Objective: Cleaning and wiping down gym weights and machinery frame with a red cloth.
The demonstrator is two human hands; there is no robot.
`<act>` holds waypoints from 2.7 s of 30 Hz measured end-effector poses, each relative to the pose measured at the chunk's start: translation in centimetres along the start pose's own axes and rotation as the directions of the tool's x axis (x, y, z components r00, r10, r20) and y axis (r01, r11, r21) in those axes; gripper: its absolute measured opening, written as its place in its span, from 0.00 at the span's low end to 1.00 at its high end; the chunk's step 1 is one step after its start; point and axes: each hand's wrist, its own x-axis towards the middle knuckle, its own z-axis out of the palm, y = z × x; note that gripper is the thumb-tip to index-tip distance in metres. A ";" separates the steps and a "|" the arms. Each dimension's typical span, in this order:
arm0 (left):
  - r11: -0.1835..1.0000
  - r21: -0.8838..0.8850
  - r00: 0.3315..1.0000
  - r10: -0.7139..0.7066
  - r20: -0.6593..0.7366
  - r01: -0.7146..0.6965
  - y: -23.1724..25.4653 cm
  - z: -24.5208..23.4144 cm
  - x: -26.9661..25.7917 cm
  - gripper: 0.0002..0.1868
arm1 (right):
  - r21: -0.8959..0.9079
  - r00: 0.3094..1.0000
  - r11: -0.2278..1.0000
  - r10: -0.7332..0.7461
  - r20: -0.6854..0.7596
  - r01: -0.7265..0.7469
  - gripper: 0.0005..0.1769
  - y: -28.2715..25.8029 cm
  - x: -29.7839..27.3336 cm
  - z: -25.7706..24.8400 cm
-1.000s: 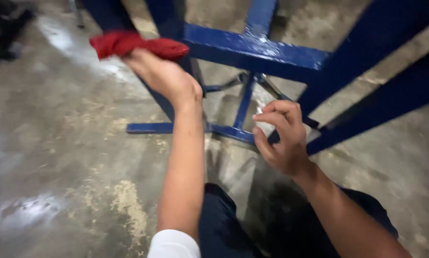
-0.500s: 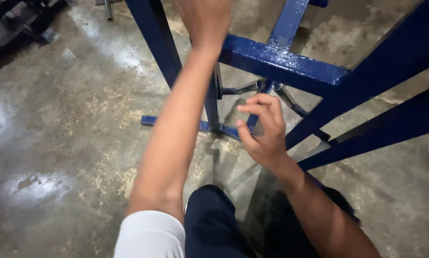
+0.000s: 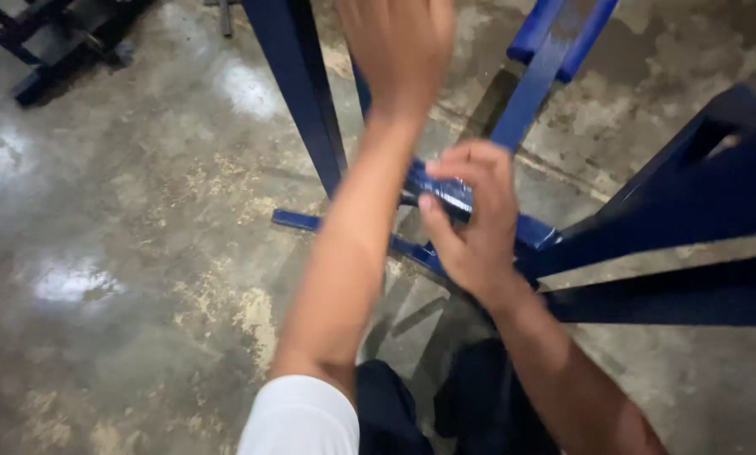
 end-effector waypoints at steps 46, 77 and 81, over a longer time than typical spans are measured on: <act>0.956 -0.191 0.799 -0.066 0.597 0.222 1.8 -26.0 19.0 0.30 | 0.153 0.675 0.680 0.732 -0.089 -0.717 0.12 -13.9 17.9 4.5; 0.707 -0.400 0.618 -0.067 0.783 0.583 -7.9 -13.9 19.3 0.43 | 0.040 0.880 0.905 0.422 -0.217 -0.424 0.35 -8.0 22.7 15.1; 0.721 -0.347 0.507 -0.008 0.862 0.600 -8.9 -15.1 20.9 0.44 | -0.035 0.918 0.931 0.352 -0.181 -0.364 0.41 -7.9 22.1 15.8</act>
